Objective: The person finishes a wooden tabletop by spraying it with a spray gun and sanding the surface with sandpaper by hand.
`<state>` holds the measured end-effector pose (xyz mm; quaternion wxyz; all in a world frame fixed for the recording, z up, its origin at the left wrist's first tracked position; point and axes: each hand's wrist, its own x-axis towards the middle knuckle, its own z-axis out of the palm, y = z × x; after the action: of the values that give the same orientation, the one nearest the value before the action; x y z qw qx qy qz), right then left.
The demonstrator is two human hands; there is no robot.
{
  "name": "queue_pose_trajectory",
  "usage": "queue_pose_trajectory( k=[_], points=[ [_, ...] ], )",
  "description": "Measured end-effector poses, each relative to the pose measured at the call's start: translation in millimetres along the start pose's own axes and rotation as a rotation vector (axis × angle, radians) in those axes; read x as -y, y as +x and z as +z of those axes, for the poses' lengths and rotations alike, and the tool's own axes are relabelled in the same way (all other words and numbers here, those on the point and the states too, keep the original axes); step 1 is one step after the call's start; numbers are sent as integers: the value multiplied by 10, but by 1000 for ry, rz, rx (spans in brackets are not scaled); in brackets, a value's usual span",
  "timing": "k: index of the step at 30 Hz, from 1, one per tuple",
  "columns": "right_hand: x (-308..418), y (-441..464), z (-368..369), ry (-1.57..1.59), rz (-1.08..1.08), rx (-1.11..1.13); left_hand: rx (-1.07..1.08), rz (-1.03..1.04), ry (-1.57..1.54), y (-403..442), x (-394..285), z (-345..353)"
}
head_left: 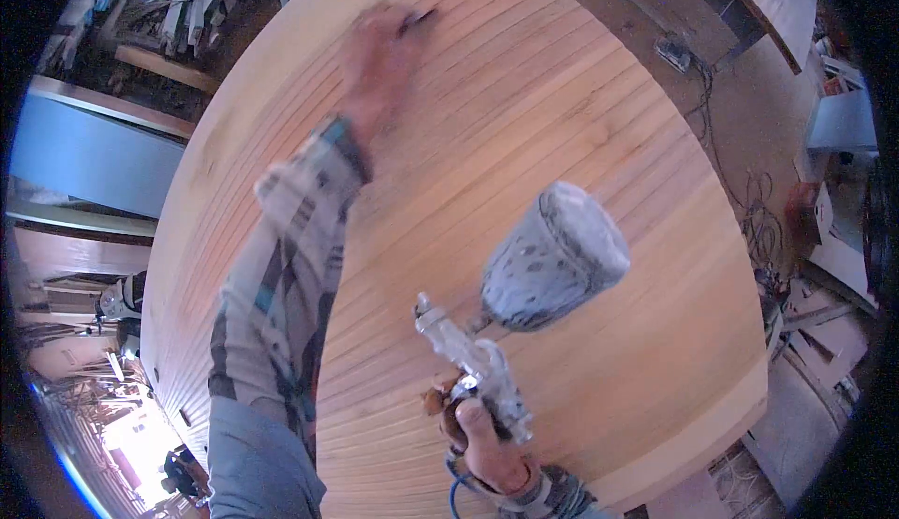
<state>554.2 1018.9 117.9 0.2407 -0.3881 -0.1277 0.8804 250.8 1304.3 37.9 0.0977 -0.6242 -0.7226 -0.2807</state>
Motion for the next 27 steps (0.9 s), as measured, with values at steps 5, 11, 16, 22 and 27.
queue_pose_trajectory(
  k=[5, 11, 16, 22, 27],
  points=[
    [259, 30, -103, -104, -152, -89, -116, 92, 46, 683, -529, 799],
    [488, -118, -100, -88, -320, -209, 0, 163, 60, 101, -616, 325],
    [910, 233, 83, -304, -350, -360, 85, 129, -130, -857, -397, -648],
    [1772, 1409, 441, -553, -566, -271, 136, -43, -116, -1436, -385, -1040],
    [2077, 2443, 559, -667, -866, -249, 129, -79, -51, -1432, -472, -1008]
  ],
)
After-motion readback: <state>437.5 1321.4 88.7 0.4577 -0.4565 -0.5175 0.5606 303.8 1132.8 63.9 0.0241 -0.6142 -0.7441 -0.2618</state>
